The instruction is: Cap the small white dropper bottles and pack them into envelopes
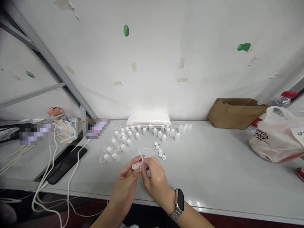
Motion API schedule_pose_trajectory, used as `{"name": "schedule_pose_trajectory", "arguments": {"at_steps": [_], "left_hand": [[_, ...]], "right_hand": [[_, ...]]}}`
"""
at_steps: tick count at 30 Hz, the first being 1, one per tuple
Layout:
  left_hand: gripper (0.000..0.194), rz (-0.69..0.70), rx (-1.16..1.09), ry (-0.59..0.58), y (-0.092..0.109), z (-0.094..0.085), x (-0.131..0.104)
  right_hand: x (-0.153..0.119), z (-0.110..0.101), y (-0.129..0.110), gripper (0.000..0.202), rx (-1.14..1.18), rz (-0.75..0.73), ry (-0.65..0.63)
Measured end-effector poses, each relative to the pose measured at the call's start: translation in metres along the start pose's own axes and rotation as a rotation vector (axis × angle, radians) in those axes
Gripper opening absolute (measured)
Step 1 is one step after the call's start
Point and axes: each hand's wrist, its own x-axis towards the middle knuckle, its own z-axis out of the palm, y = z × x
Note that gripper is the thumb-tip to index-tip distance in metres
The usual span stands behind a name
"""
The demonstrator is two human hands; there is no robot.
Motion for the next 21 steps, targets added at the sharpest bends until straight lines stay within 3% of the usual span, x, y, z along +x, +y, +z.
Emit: {"name": "schedule_pose_trajectory", "arguments": {"at_steps": [4, 9, 16, 21], "left_hand": [[0.026, -0.031, 0.061, -0.002, 0.006, -0.006, 0.007], [0.032, -0.055, 0.047, -0.106, 0.015, -0.01, 0.009], [0.023, 0.127, 0.207, -0.084, 0.02, -0.006, 0.009], [0.023, 0.024, 0.14, -0.164, 0.017, -0.008, 0.009]], "right_hand": [[0.003, -0.006, -0.008, 0.01, 0.086, 0.137, -0.079], [0.002, -0.014, -0.015, 0.022, 0.247, 0.33, -0.11], [0.014, -0.024, -0.021, 0.024, 0.858, 0.801, -0.36], [0.016, -0.024, -0.02, 0.027, 1.274, 1.0, -0.444]]}}
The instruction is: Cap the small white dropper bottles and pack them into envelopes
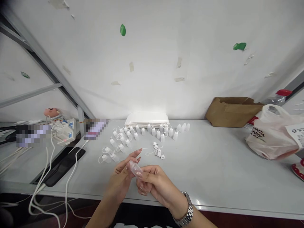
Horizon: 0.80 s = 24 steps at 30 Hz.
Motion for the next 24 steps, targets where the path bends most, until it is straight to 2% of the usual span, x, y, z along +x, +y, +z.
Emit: {"name": "schedule_pose_trajectory", "arguments": {"at_steps": [3, 5, 9, 12, 15, 20, 24], "left_hand": [[0.025, -0.002, -0.044, -0.033, -0.005, -0.002, 0.0], [0.024, 0.039, -0.041, 0.012, -0.009, -0.003, 0.001], [0.019, 0.097, -0.014, 0.241, -0.014, -0.005, 0.004], [0.021, 0.086, -0.035, 0.308, -0.017, -0.007, 0.006], [0.021, 0.083, -0.102, 0.269, -0.019, -0.007, 0.005], [0.025, 0.09, -0.149, 0.144, -0.02, -0.005, 0.004], [0.028, 0.102, -0.11, 0.14, -0.018, -0.001, 0.004]], "right_hand": [[0.001, -0.001, 0.003, 0.025, 0.135, 0.111, -0.06], [0.003, 0.001, 0.005, 0.028, 0.1, 0.098, -0.023], [0.006, 0.006, 0.008, 0.028, -0.25, -0.196, 0.263], [0.006, 0.008, 0.011, 0.029, -0.428, -0.315, 0.387], [0.006, 0.007, 0.013, 0.029, -0.467, -0.293, 0.372], [0.005, 0.006, 0.013, 0.029, -0.374, -0.241, 0.329], [0.005, 0.008, 0.013, 0.03, -0.363, -0.234, 0.329]]}}
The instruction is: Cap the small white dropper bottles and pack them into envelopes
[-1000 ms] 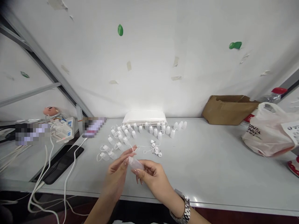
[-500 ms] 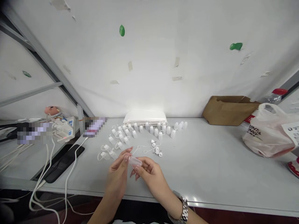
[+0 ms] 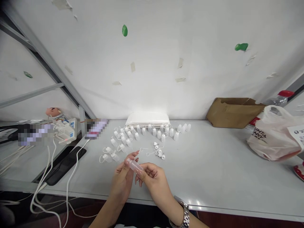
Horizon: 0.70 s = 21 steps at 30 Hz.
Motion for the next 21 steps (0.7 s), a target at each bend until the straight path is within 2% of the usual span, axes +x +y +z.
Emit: {"name": "schedule_pose_trajectory", "arguments": {"at_steps": [9, 16, 19, 21], "left_hand": [[0.025, 0.0, -0.02, -0.075, -0.004, -0.004, 0.001], [0.029, -0.055, 0.014, -0.152, -0.009, -0.011, 0.003], [0.027, -0.024, 0.087, -0.159, -0.005, -0.016, 0.007], [0.031, 0.004, 0.127, -0.171, 0.002, -0.018, 0.009]], "right_hand": [[0.001, 0.0, 0.002, 0.031, 0.153, 0.058, -0.062], [0.004, 0.0, 0.003, 0.033, 0.292, 0.14, -0.146], [0.005, -0.002, 0.007, 0.026, 0.077, 0.016, -0.101], [0.005, -0.005, 0.009, 0.014, -0.213, -0.241, -0.011]]}}
